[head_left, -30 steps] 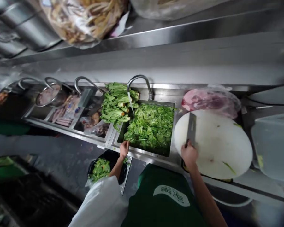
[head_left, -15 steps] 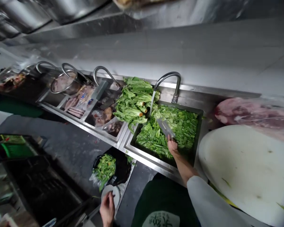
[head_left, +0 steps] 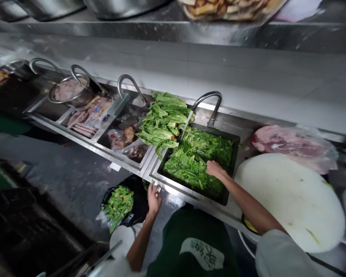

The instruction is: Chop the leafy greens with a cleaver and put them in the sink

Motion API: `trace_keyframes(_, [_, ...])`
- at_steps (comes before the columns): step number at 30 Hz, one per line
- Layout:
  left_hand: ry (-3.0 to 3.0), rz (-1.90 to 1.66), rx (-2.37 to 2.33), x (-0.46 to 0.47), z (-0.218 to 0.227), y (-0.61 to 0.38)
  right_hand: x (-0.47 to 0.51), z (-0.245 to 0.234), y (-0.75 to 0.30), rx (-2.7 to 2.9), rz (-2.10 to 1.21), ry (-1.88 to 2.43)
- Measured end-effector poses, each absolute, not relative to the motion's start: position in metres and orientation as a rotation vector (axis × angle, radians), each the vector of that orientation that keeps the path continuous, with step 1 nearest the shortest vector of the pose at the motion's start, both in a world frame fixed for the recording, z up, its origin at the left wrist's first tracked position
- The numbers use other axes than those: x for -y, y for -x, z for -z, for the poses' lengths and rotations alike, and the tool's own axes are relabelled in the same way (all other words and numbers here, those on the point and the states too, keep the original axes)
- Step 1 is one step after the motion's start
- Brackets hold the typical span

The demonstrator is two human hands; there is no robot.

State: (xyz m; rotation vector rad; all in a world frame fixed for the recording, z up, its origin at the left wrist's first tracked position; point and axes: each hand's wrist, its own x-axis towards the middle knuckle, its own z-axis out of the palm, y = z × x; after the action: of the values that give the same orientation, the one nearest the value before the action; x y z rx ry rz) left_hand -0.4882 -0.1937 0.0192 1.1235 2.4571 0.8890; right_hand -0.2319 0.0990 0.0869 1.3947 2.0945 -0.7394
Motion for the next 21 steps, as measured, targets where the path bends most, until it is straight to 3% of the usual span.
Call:
trace_keyframes(4, [-1.354,-0.501,-2.114,0.073,-0.017,0.467,-0.071,-0.146,0.174,-2.195,0.583,-1.390])
trace_keyframes(8, [-1.419,-0.572,-2.149,-0.009,-0.017,0.476,-0.024,-0.167,0.097,-2.323,0.217,-1.652])
trace_keyframes(17, [-1.533,-0.884,-2.438,-0.149,-0.086,0.582,0.069,-0.128,-0.026,-2.066,0.040,-2.349])
trace_keyframes(21, [-1.925,-0.531,-2.347,-0.215,-0.108,0.592,0.085,-0.099,-0.041,-1.969,0.206,-2.508])
